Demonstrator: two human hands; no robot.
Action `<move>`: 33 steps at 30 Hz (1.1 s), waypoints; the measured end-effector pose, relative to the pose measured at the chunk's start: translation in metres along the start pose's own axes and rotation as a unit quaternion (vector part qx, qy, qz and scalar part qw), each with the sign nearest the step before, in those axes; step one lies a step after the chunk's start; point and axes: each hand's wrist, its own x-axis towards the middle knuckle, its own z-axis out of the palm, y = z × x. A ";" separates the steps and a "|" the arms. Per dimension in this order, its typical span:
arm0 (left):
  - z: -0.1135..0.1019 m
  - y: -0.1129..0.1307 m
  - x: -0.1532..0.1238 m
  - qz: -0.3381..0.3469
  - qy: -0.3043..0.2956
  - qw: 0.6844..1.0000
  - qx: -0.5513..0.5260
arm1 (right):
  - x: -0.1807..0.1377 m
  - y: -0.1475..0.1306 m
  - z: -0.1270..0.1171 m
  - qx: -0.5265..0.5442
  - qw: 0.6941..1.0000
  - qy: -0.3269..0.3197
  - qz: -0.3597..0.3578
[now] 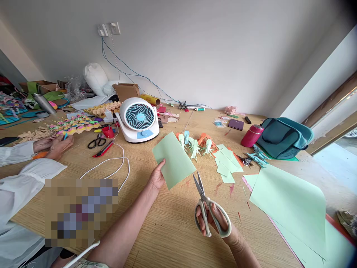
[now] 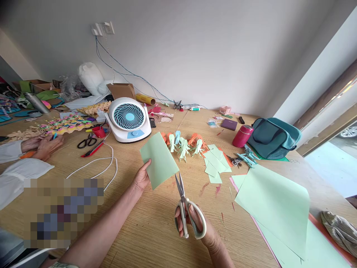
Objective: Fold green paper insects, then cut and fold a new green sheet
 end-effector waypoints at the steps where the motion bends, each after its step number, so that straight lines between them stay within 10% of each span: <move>1: 0.000 0.000 0.000 -0.001 0.001 1.000 -0.001 | 0.000 0.000 0.000 -0.001 1.000 0.000 -0.004; 33: 0.001 0.001 0.001 0.003 0.018 1.000 -0.017 | 0.002 0.005 -0.003 0.000 0.999 -0.012 -0.048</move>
